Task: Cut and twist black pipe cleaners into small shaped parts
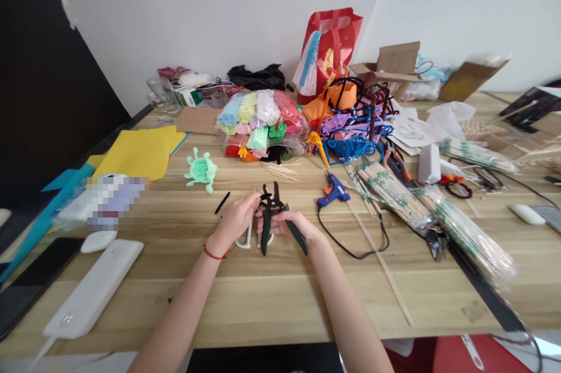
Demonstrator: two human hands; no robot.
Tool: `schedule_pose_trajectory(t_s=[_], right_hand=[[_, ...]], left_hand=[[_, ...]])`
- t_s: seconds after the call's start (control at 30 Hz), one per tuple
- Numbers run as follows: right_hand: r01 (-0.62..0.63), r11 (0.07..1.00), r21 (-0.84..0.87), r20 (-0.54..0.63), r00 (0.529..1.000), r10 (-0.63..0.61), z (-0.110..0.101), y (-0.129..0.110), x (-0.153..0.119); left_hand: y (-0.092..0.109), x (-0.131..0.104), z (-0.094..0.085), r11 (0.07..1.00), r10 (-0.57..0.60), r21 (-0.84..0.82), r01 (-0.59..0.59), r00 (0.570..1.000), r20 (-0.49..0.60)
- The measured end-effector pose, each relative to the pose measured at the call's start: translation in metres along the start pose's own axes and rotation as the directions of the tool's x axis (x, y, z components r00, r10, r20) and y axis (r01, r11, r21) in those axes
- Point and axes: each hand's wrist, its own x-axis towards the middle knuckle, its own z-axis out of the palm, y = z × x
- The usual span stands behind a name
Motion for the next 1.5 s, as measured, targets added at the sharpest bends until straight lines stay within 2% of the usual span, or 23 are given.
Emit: schedule_pose_trajectory(t_s=[0.13,0.23,0.3,0.37,0.43,0.47,0.53,0.57,0.63,0.73,0.87,1.2,1.33,1.5], right_hand=[[0.004,1.000,-0.028,-0.004,1.000,-0.004,-0.002,-0.002,-0.001],[0.150,0.987,-0.063,-0.093,0.983,-0.155,-0.004,-0.003,-0.001],[0.296,0.948,-0.120,-0.168,0.935,-0.313,-0.006,-0.004,-0.001],[0.435,0.864,-0.254,-0.242,0.836,-0.492,-0.007,-0.004,-0.001],[0.489,0.718,-0.496,-0.286,0.688,-0.667,-0.008,-0.003,-0.003],[0.457,0.617,-0.641,-0.282,0.608,-0.742,-0.009,-0.003,-0.004],[0.279,0.376,-0.884,-0.215,0.471,-0.855,-0.010,-0.001,-0.005],[0.162,0.254,-0.954,-0.166,0.422,-0.891,-0.011,0.001,-0.005],[-0.054,0.057,-0.997,-0.073,0.374,-0.924,-0.012,0.004,-0.004],[-0.260,-0.085,-0.962,-0.017,0.368,-0.930,-0.010,0.008,-0.001],[-0.365,-0.139,-0.920,-0.012,0.383,-0.924,-0.005,0.012,0.004],[-0.407,-0.130,-0.904,-0.031,0.366,-0.930,-0.007,0.014,0.005],[-0.403,-0.132,-0.905,-0.033,0.378,-0.925,-0.007,0.015,0.005],[-0.413,-0.128,-0.902,-0.037,0.369,-0.929,-0.006,0.016,0.006]], left_hand=[[-0.003,0.002,-0.002,0.984,-0.134,-0.123,0.126,0.989,-0.056],[-0.003,0.004,-0.002,0.939,-0.195,-0.296,0.173,0.980,-0.048],[-0.002,0.004,0.000,0.884,-0.234,-0.421,0.205,0.972,-0.018],[-0.001,0.005,0.002,0.799,-0.274,-0.551,0.242,0.962,0.026],[0.001,0.004,0.003,0.696,-0.296,-0.666,0.269,0.952,0.076],[0.003,0.004,0.003,0.647,-0.299,-0.709,0.279,0.949,0.101],[0.007,0.004,0.003,0.571,-0.298,-0.768,0.292,0.945,0.137],[0.009,0.004,0.003,0.548,-0.294,-0.783,0.293,0.944,0.148],[0.013,0.004,0.003,0.529,-0.279,-0.797,0.290,0.947,0.160],[0.015,0.003,0.008,0.544,-0.249,-0.790,0.281,0.954,0.168],[0.015,0.001,0.016,0.580,-0.232,-0.765,0.280,0.957,0.174],[0.020,-0.001,0.021,0.663,-0.190,-0.692,0.285,0.958,0.213],[0.020,-0.001,0.019,0.672,-0.185,-0.683,0.286,0.958,0.219],[0.020,0.000,0.017,0.664,-0.179,-0.688,0.294,0.955,0.235]])
